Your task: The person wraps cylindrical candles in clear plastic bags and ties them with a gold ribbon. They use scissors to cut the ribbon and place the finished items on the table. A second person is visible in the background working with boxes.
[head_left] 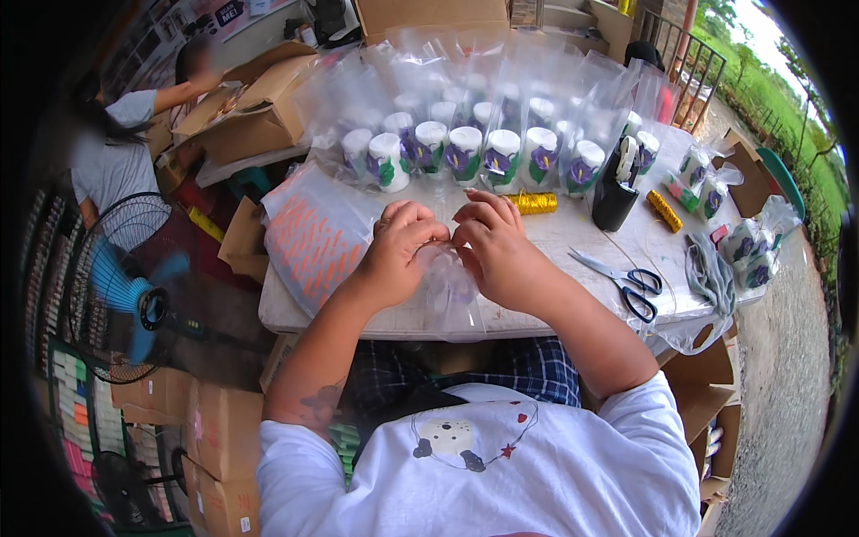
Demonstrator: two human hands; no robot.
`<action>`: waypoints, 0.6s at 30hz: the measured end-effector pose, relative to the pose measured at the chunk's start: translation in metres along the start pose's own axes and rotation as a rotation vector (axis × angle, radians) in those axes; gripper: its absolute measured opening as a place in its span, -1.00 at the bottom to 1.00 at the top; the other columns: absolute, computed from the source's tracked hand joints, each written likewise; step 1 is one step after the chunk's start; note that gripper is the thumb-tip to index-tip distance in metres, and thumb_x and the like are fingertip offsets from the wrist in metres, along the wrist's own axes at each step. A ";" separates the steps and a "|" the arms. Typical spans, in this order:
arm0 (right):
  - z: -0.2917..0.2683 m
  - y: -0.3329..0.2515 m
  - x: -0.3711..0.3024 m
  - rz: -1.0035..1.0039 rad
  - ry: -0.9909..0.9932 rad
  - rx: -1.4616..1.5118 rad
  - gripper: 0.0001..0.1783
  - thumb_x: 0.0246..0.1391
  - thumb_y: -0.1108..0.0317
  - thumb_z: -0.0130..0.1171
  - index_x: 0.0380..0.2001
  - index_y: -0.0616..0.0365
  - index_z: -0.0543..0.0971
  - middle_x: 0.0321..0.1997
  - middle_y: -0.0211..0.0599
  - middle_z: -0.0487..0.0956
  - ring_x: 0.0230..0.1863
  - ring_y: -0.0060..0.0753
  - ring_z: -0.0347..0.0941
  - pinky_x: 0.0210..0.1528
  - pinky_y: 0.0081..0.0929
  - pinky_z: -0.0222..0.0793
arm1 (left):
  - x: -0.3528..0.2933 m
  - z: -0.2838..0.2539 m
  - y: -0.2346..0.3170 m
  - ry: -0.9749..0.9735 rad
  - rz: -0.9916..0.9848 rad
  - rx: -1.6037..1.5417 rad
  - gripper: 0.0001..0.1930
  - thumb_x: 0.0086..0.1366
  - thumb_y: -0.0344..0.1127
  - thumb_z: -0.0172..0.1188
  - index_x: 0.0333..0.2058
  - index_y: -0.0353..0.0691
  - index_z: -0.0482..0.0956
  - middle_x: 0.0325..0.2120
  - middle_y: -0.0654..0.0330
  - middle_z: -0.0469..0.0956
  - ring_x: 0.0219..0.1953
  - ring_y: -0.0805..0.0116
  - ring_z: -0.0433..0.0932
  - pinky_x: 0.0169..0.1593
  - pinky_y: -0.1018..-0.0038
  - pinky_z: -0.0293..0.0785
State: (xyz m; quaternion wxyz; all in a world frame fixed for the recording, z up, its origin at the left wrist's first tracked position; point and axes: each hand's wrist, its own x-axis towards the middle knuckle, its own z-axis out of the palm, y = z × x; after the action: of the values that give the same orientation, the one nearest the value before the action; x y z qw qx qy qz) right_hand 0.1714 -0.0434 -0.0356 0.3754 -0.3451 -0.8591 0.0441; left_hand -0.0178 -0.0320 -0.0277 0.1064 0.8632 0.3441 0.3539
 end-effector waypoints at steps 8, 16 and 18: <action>0.001 -0.012 -0.001 -0.009 0.102 -0.180 -0.86 -0.12 0.47 0.05 -0.39 0.15 0.49 -0.03 -0.21 0.34 0.24 -0.06 0.09 0.22 0.23 -0.18 | 0.002 0.002 -0.020 -0.227 -0.466 -0.809 -0.92 0.15 -0.48 0.08 -0.36 -0.24 0.50 -0.33 0.38 0.37 -0.18 0.57 0.34 0.00 0.57 0.21; 0.000 -0.005 -0.008 -0.141 0.121 -0.314 -0.83 -0.19 0.42 0.09 -0.41 0.12 0.53 -0.06 -0.28 0.37 0.23 -0.12 0.11 0.21 0.28 -0.20 | -0.001 0.007 -0.024 -0.210 -0.483 -0.929 -0.94 0.16 -0.49 0.08 -0.37 -0.25 0.50 -0.31 0.36 0.38 -0.18 0.54 0.35 -0.01 0.58 0.23; 0.000 -0.001 -0.007 -0.158 0.114 -0.303 -0.83 -0.18 0.42 0.09 -0.41 0.11 0.54 -0.06 -0.30 0.37 0.22 -0.13 0.12 0.21 0.27 -0.19 | -0.003 0.009 -0.023 -0.179 -0.474 -0.884 -0.94 0.19 -0.45 0.11 -0.36 -0.28 0.50 -0.31 0.32 0.38 -0.18 0.51 0.35 -0.02 0.58 0.23</action>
State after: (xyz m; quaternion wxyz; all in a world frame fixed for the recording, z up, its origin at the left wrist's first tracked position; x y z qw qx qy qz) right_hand 0.1745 -0.0489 -0.0396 0.3694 -0.3312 -0.8577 -0.1352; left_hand -0.0249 -0.0161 -0.0457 0.5677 0.6609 0.3374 0.3565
